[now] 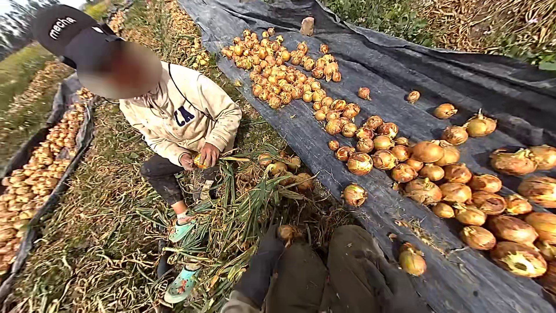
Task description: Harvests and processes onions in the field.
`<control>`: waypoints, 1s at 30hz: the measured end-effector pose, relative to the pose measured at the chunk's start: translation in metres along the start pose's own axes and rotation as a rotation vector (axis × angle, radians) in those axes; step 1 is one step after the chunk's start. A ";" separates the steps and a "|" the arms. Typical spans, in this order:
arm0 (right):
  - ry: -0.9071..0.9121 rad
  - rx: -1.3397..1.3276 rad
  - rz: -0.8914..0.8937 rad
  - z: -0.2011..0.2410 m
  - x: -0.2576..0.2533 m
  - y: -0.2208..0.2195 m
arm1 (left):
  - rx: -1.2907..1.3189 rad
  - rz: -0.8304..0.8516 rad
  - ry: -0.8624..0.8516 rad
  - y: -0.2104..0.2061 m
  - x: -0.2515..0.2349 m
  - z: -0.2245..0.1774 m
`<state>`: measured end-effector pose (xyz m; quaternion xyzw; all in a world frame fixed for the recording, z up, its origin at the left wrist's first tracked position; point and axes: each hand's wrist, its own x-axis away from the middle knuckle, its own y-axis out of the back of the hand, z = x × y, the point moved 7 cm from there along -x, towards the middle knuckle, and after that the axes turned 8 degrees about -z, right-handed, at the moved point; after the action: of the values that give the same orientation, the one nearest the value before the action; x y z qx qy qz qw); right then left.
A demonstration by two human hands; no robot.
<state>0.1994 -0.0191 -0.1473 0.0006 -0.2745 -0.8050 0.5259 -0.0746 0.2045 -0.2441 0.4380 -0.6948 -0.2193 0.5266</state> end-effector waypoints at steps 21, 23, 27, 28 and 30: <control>0.862 0.064 -0.034 0.132 0.055 -0.078 | 0.459 0.089 -0.425 0.091 0.260 -0.042; 0.914 0.050 -0.165 0.127 0.050 -0.066 | 0.662 0.136 -0.325 0.075 0.250 -0.025; 0.384 0.143 -0.061 0.082 0.024 -0.049 | 0.683 -0.014 -0.309 0.085 0.225 -0.015; 0.277 0.276 0.053 0.071 0.024 -0.054 | 0.569 -0.077 -0.328 0.093 0.226 -0.024; 0.170 0.409 0.272 0.052 0.029 -0.077 | 0.291 -0.199 -0.345 0.105 0.229 -0.042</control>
<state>0.1060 0.0020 -0.1286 0.1375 -0.3839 -0.6518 0.6395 -0.0896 0.0734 -0.0252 0.5315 -0.7521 -0.2393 0.3074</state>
